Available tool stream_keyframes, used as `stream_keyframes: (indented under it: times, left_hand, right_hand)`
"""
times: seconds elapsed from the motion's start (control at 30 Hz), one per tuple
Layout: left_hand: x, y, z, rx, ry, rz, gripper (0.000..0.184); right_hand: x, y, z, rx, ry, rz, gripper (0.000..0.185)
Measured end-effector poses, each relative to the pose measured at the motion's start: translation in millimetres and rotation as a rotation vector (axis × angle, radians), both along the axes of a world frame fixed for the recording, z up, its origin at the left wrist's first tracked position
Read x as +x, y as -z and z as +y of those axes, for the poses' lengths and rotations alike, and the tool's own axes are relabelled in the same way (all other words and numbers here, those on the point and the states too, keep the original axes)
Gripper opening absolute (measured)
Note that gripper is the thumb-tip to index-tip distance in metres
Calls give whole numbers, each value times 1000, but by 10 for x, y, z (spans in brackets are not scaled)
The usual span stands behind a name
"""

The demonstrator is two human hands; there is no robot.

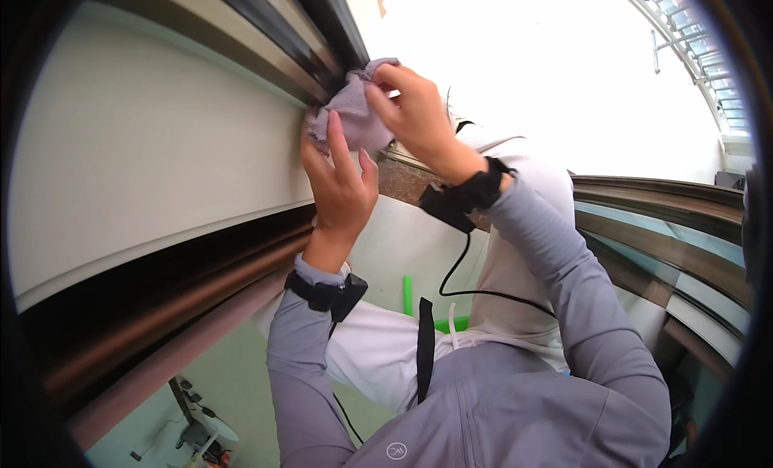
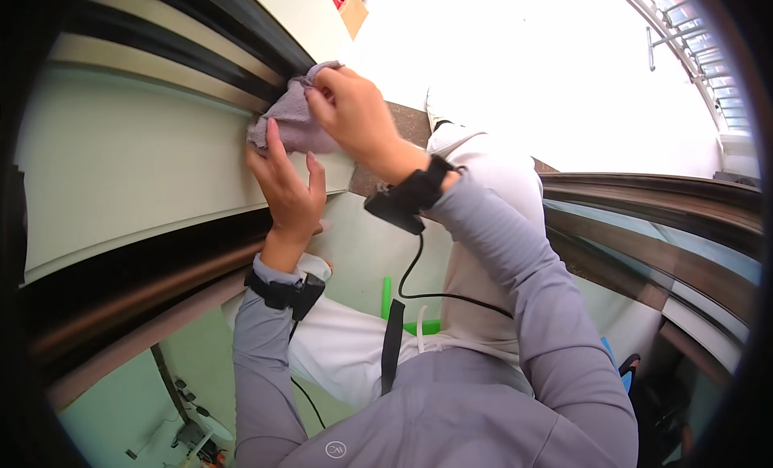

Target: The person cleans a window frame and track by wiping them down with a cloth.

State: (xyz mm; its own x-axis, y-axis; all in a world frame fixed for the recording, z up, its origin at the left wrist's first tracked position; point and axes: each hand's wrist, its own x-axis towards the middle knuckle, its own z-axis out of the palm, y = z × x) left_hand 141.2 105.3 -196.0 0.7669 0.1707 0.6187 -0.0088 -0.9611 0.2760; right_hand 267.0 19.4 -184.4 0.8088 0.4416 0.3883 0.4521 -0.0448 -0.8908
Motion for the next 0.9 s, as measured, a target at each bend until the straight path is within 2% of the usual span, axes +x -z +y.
stream_keyframes:
  times: [0.03, 0.13, 0.3, 0.4, 0.47, 0.5, 0.6, 0.73, 0.77, 0.87, 0.9]
  left_hand:
    - [42, 79, 13, 88, -31, -41, 71]
    - [56, 152, -7, 122, -62, -14, 71]
    - [-33, 142, 13, -16, 10, 1, 74]
    - [-31, 2, 26, -52, 41, -57, 75]
    - [-11, -46, 34, -80, 49, -81, 75]
    - [-2, -55, 33, 31, 12, -38, 76]
    - [-43, 172, 27, -7, -19, 50, 77]
    - [-151, 312, -60, -150, -51, 332, 79]
    - [-166, 294, -67, -157, -11, 313, 80]
    - [-217, 213, -8, -210, 14, 239, 86]
    - [-205, 133, 34, -219, 29, 151, 85]
  right_hand:
    - [-66, 3, 46, -16, 42, -24, 12]
    - [-146, -2, 60, -26, 64, -35, 10]
    - [-239, -108, -18, 164, 17, -44, 8]
    - [-228, -228, 9, 286, 17, -175, 13]
    - [-230, -203, 15, 287, 11, -181, 15]
    - [-230, -197, 16, 286, 3, -185, 17]
    - [-222, -69, 15, 323, -86, -64, 20]
    - [-262, 125, -52, 57, -131, 107, 19]
    - [-298, 155, -58, 52, -116, 144, 20]
    - [-323, -10, -92, 192, -160, 33, 24]
    - [-286, -115, -105, 214, -161, -114, 30]
